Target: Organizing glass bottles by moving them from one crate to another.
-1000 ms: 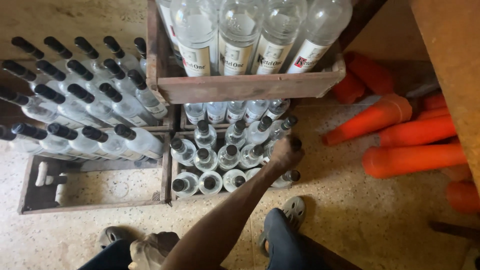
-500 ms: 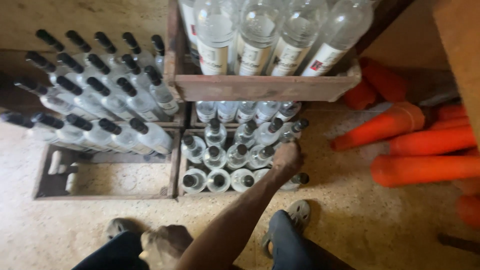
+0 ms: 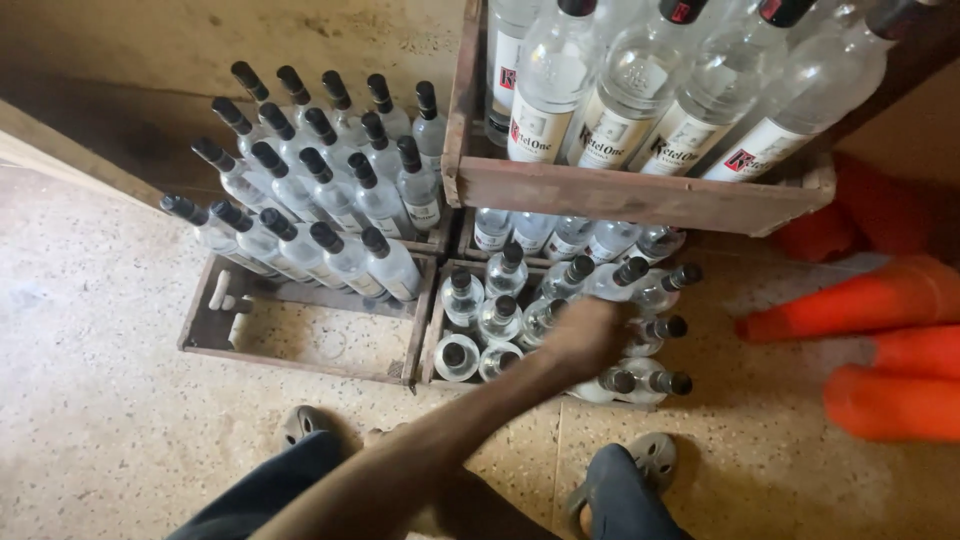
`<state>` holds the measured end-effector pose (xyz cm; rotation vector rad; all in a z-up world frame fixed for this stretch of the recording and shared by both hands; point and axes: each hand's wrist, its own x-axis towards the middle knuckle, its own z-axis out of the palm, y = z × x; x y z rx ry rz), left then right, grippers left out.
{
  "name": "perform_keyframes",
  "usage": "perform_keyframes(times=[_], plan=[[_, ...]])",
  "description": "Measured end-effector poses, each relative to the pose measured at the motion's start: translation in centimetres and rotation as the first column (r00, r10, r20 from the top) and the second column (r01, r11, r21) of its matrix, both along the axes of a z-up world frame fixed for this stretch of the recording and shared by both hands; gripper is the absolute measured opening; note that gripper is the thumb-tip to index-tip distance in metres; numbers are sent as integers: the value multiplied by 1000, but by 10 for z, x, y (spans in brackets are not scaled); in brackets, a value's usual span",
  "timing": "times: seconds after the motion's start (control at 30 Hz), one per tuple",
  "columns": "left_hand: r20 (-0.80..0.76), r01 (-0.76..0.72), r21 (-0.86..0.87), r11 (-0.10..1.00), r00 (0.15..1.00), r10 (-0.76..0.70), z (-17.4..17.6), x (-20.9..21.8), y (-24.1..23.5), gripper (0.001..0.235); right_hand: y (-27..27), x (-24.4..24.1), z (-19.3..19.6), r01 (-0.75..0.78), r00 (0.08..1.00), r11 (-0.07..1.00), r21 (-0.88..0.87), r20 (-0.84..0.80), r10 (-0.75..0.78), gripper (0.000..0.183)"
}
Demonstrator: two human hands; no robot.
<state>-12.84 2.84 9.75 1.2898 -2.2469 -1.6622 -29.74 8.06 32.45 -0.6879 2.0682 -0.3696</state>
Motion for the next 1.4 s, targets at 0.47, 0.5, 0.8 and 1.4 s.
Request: perform_keyframes(times=[0.47, 0.5, 0.8, 1.4], plan=[[-104, -761, -399, 511, 592, 799, -48, 232, -138, 36, 56, 306, -274, -922, 320, 321, -218, 40, 946, 30], [-33, -788, -291, 542, 575, 818, -30, 230, -143, 37, 54, 307, -271, -925, 332, 340, -170, 72, 940, 30], [125, -686, -427, 589, 600, 790, -117, 235, -262, 59, 46, 319, -315, -959, 259, 269, -90, 114, 959, 30], [-255, -742, -545, 390, 590, 766, -60, 287, -239, 32, 45, 317, -317, -936, 329, 335, -106, 70, 942, 29]])
